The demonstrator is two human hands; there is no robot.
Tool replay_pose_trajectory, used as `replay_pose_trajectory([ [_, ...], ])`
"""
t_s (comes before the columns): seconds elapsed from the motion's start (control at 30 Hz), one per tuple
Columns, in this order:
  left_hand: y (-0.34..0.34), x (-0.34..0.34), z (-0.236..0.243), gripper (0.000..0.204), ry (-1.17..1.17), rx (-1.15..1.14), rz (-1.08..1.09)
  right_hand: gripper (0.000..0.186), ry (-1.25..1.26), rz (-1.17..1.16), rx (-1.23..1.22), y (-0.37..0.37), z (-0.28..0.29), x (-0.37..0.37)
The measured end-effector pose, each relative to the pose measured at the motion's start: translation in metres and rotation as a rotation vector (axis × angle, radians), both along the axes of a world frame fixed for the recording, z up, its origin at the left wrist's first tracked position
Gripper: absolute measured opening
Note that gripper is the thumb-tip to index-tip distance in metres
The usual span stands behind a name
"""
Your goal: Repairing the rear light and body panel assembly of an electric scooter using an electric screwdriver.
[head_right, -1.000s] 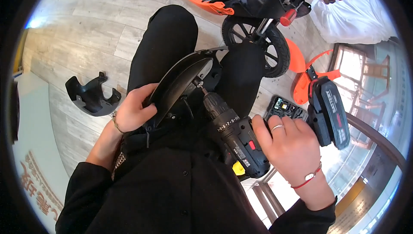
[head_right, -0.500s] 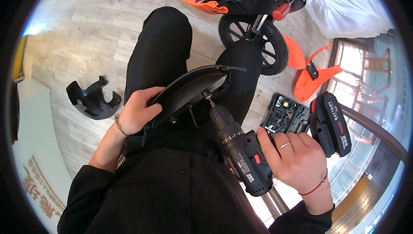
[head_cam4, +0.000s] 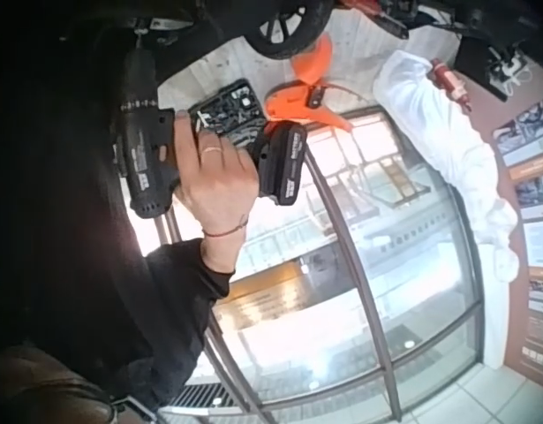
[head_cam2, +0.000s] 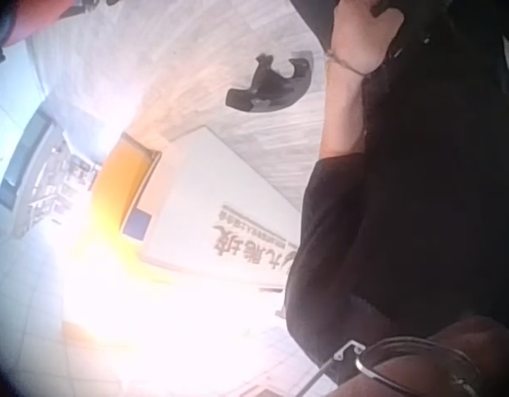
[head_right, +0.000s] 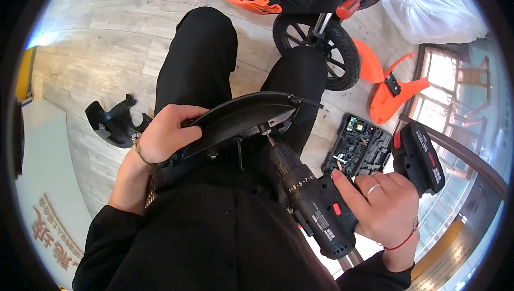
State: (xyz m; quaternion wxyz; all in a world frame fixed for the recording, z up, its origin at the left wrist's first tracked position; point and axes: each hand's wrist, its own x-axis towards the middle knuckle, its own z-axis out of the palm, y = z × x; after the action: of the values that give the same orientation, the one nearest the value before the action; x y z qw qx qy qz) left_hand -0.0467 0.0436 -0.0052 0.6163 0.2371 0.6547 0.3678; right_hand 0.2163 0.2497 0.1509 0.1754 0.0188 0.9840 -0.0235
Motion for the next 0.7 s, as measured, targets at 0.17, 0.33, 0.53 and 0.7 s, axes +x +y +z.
replay_pose_trajectory([
  [0.17, -0.010, 0.005, 0.015, 0.029, 0.268, 0.023, 0.117, 0.057, 0.067, 0.045, 0.093, -0.006, -0.010, 0.007],
  [0.33, -0.024, -0.002, 0.001, 0.033, 0.096, 0.053, 0.356, 0.054, 0.099, -0.181, -0.087, -0.004, -0.030, 0.022],
  [0.53, -0.050, -0.008, -0.013, 0.047, -0.267, 0.152, 0.676, 0.064, 0.419, -0.742, -0.278, -0.053, -0.118, 0.038],
  [0.7, -0.062, -0.010, -0.007, 0.050, -0.281, 0.212, 0.758, 0.077, 0.357, -0.979, -0.424, -0.097, -0.178, 0.031],
])
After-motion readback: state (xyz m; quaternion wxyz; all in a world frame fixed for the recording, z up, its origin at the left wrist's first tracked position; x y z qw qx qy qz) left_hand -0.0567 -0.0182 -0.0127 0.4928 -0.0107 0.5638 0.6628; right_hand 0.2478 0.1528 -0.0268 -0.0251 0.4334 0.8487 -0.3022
